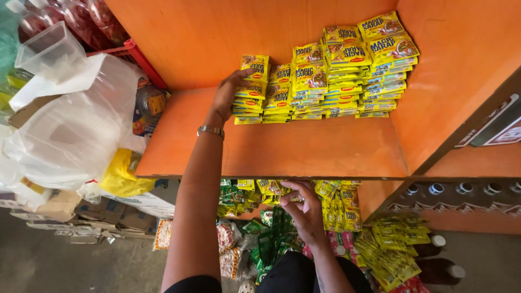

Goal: Organizes and stacks seasoning packets on a grocery store shelf.

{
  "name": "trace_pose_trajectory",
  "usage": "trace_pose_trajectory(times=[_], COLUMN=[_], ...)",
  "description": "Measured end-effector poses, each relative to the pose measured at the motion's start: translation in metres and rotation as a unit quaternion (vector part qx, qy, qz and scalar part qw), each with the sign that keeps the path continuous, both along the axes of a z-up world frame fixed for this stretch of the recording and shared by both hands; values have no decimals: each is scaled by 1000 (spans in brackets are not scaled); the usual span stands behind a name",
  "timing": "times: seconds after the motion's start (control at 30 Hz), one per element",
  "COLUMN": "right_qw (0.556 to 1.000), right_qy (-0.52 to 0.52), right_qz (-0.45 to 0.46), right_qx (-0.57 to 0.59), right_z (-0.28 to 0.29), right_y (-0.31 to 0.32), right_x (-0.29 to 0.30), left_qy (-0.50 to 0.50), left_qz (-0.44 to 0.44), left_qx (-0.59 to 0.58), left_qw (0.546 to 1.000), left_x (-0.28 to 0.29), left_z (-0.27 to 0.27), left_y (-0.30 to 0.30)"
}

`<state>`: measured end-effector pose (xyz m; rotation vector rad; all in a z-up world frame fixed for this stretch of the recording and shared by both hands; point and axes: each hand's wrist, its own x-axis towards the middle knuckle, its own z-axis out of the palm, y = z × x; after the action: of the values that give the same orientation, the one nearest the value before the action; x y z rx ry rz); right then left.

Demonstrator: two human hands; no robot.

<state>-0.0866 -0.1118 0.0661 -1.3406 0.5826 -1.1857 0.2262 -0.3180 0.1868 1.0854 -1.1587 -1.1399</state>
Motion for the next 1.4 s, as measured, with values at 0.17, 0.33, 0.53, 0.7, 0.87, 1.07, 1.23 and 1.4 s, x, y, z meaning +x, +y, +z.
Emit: trace_pose_trajectory(times=[0.17,0.33,0.53,0.7,0.87,1.07,1.23,1.4], right_qw=[1000,1000,1000,999,994,973,962,966], right_qy=[-6,-16,-6,5,-13,-91,-92,-40], right_qz=[-9,-8,-25,-42,-34,15,50,49], right_qx=[10,13,-1,15,103,211,253,252], right_z=[2,-3,-15,-29,-36,-52,-58,-57], right_y=[1,-1,-6,-15,-16,-19,-12,-3], right_x=[-2,0,-2,-6,-19,-34,-40,-44], left_qy=[138,165,103,1,-39,-2,43,31], left_qz=[53,59,133,264,255,221,169,141], left_qx=[-34,-32,-20,15,-115,-81,-5,139], left_qw=[988,984,985,964,959,972,985,980], left_x=[2,2,-5,-6,-24,-105,-155,-182], left_z=[-9,-16,-8,10,8,-10,-86,-135], left_y=[9,4,20,50,110,226,294,329])
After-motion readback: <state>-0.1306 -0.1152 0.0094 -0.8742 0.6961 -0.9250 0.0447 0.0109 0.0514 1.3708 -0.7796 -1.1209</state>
